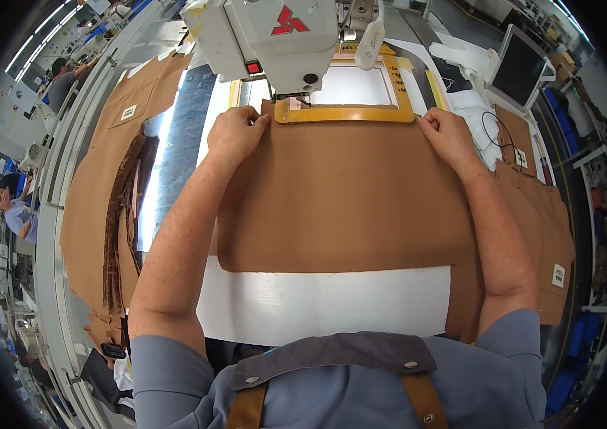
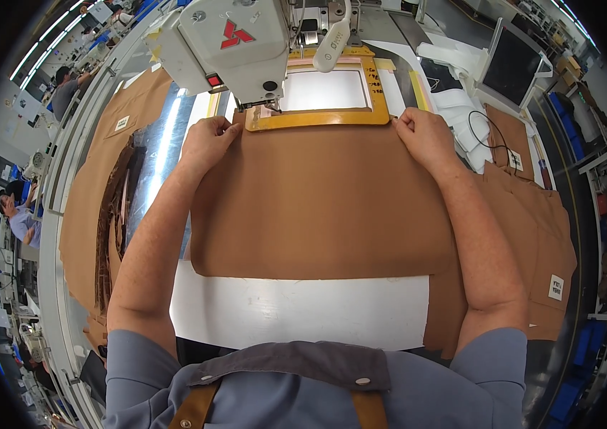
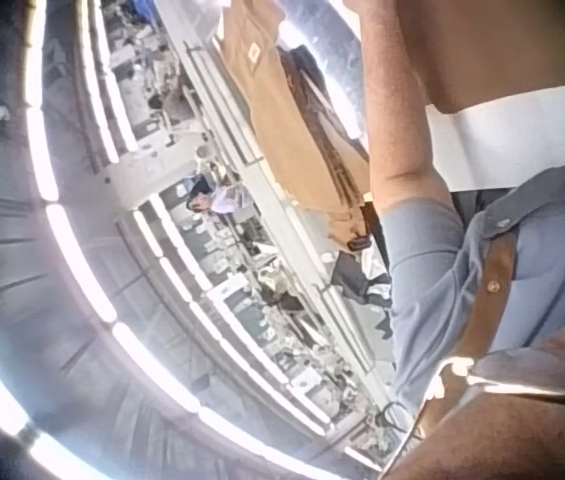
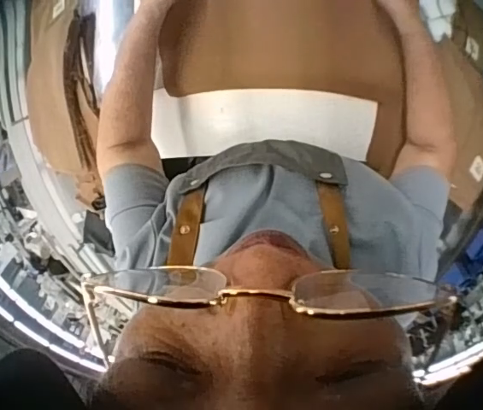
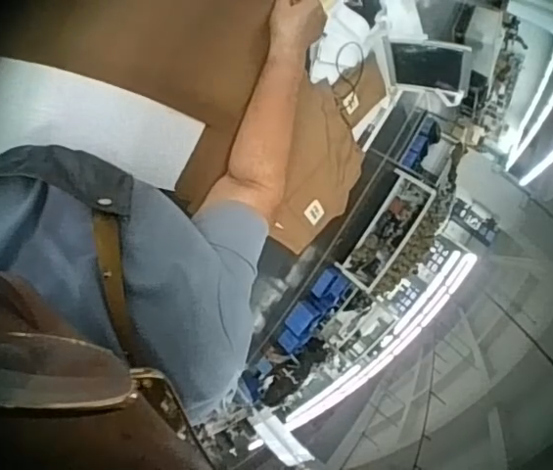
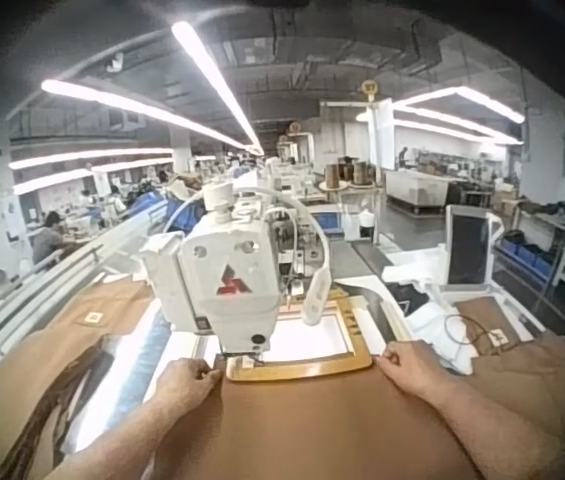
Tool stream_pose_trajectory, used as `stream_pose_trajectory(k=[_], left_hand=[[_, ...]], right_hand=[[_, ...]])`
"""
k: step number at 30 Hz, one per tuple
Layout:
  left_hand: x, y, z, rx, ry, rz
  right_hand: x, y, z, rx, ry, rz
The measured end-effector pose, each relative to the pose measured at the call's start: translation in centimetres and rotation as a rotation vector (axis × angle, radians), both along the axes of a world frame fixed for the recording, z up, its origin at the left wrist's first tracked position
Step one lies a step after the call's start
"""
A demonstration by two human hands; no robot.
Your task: Sewing labels onto leather pieces using an industrial sewing machine.
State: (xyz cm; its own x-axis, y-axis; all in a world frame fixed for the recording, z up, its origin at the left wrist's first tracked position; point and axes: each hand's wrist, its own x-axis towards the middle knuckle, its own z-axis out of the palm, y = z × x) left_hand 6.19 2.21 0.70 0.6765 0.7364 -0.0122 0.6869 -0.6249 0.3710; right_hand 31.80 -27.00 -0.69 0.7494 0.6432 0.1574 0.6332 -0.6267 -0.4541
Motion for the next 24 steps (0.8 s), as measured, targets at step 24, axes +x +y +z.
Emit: stream_pose_trajectory(k=[24], left_hand=[[13.0, 13.0, -5.6, 0.426, -0.321, 0.008]], right_hand=[[15.3, 13.1, -1.6, 0.0, -0.36, 0.043]])
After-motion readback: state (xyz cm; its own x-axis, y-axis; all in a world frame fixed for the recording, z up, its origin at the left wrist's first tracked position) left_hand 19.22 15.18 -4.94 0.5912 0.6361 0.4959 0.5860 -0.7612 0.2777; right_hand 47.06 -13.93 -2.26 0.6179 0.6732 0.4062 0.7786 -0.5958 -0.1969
